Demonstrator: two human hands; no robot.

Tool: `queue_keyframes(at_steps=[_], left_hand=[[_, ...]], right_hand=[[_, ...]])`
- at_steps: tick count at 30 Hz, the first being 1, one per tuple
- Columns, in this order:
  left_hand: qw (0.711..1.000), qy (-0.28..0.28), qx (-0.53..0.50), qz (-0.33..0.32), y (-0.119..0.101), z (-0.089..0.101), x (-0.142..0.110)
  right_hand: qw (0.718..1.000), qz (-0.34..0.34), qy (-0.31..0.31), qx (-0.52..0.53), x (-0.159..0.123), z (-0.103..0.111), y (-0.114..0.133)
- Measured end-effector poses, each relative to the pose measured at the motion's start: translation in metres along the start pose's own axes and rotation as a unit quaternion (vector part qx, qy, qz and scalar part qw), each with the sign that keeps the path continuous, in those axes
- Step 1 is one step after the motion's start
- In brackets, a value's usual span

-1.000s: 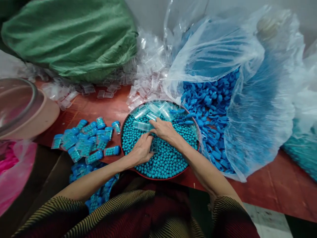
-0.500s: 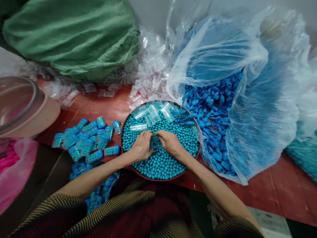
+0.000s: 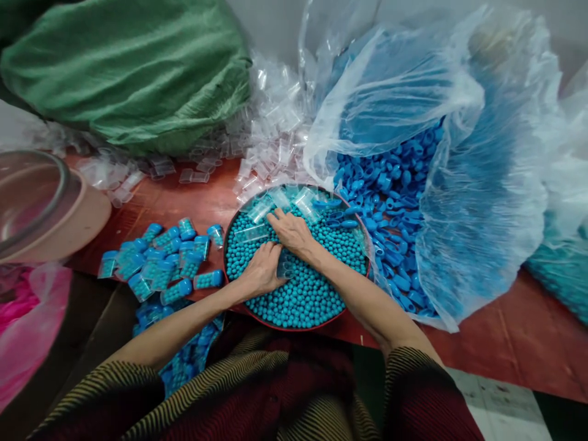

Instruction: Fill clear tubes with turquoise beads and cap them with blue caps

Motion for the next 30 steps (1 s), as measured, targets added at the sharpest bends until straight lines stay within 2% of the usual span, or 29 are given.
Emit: queue_keyframes(at_steps=[2,5,10,15,18,20,22,24,26,30], left_hand=[[1.000,-0.021,-0.003,-0.011,-0.001,0.002,-0.002],[0.998,-0.047,-0.014,-0.044,-0.004,0.004,-0.002],[0.994,-0.042,-0.045,-0.093,-0.009,-0.002,0.001],[0.997,-0.011,-0.035,-0.064,-0.011,-0.001,0.007],[0.999,0.021,-0.022,-0.043,-0.015,0.002,0.009],[0.999,0.038,-0.017,-0.033,-0.018,0.004,0.010],[0.998,0.055,-0.021,-0.023,-0.020,0.003,0.012],[0.997,0.067,-0.028,-0.011,-0.020,0.000,0.014],[0.997,0.067,-0.029,-0.004,-0.021,-0.003,0.019],[0.999,0.019,-0.028,0.000,-0.021,0.003,0.021]], right_hand=[[1.000,0.006,-0.003,0.022,-0.007,-0.003,-0.006],[0.999,0.002,-0.005,0.047,-0.031,-0.002,-0.016],[0.996,-0.007,0.030,0.083,-0.065,-0.010,-0.016],[0.988,-0.027,0.001,0.153,-0.069,-0.013,-0.018],[0.975,-0.085,-0.048,0.197,-0.075,-0.007,-0.029],[0.950,-0.151,-0.092,0.257,-0.082,-0.004,-0.035],[0.918,-0.190,-0.124,0.325,-0.087,-0.005,-0.031],[0.906,-0.187,-0.132,0.357,-0.083,-0.010,-0.017],[0.910,-0.176,-0.127,0.353,-0.075,-0.015,-0.006],[0.920,-0.141,-0.128,0.343,-0.069,-0.007,-0.002]])
Point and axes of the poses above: each hand's wrist, its own x-axis towards the middle knuckle, its own z-axis out of the back of the hand, y = z × x, the point moved 8 cm from there along x, towards the middle knuckle, and after that the axes turned 7 degrees about -y, right-handed, at the moved point
